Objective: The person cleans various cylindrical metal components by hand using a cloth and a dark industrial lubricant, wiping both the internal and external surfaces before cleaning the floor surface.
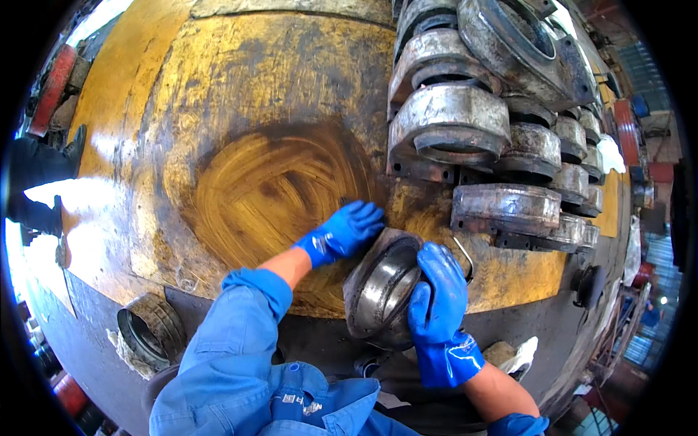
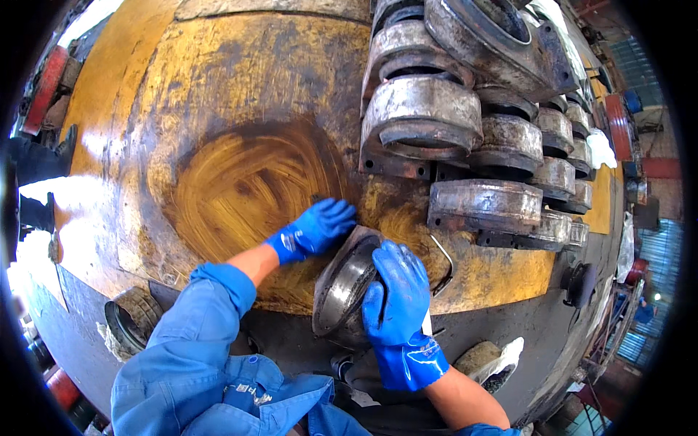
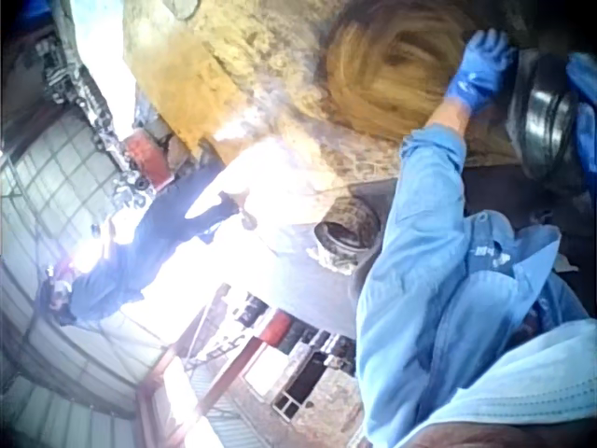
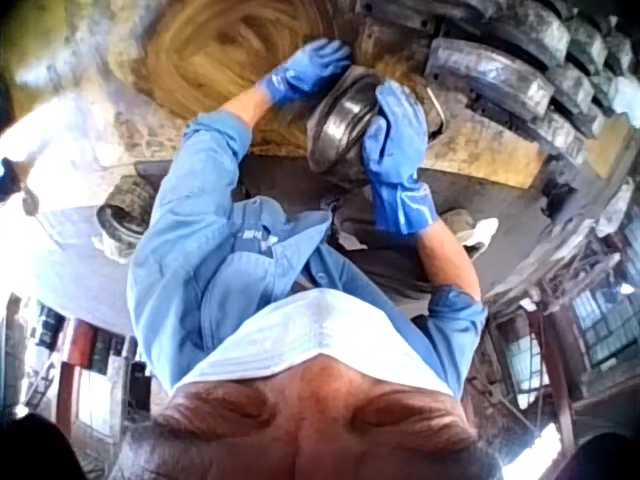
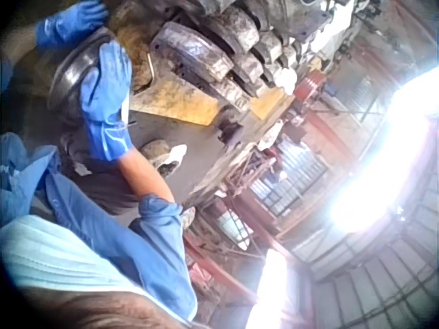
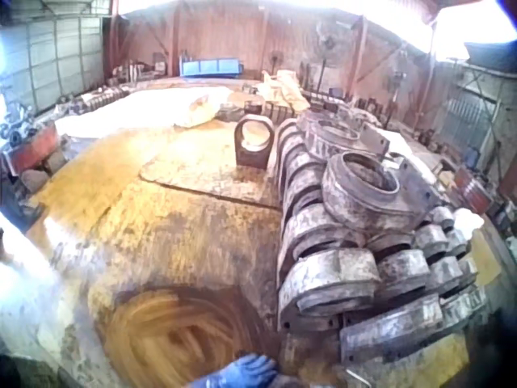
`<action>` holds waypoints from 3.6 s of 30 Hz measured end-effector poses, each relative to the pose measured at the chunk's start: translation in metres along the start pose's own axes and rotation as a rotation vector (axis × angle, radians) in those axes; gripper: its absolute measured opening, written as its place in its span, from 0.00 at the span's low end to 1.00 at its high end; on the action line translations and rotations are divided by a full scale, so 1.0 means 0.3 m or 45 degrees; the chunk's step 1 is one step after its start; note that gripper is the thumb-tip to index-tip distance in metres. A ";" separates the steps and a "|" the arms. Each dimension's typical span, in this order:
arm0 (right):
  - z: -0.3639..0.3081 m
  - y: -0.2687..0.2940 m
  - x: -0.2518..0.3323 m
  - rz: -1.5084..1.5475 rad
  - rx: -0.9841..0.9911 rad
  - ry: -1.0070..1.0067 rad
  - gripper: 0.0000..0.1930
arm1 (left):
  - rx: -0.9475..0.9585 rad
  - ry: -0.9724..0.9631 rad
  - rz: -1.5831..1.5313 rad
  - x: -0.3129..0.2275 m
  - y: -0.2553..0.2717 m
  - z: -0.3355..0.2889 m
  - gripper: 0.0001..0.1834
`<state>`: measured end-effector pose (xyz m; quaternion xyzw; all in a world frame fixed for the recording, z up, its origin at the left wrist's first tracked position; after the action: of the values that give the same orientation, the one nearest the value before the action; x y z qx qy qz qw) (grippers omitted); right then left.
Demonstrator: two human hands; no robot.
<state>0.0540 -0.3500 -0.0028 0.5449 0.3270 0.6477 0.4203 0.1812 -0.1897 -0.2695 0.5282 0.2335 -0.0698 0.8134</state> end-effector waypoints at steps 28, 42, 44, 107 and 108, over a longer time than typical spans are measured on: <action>-0.063 -0.027 0.009 -0.063 -0.077 0.000 0.19 | -0.541 0.687 -1.187 -0.264 0.012 0.203 0.22; -0.057 -0.049 0.029 -0.107 -0.279 0.029 0.15 | 0.094 1.402 -1.536 -0.407 0.074 -0.257 0.20; -0.070 -0.043 -0.042 -0.054 -0.304 0.011 0.14 | -0.010 1.453 -1.917 -0.520 0.196 -0.216 0.22; -0.460 -0.004 0.185 0.909 -0.597 -0.871 0.37 | -0.950 1.114 -1.471 -0.817 0.491 -0.016 0.25; -0.524 -0.108 0.140 0.944 -0.497 -0.888 0.40 | -0.916 1.129 -1.518 -0.827 0.430 0.023 0.25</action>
<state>-0.0963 -0.2927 -0.0435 0.7179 -0.1722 0.5820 0.3408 0.0111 -0.1732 -0.0482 0.0016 0.7821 -0.1957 0.5917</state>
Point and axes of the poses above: each hand's wrist, its own z-axis towards the middle knuckle, its own y-axis out of the back of the hand, x = y × z, the point moved 1 cm from there along z, towards the middle knuckle, and after that the axes turned 11 degrees about -z, right-handed, at the moved point
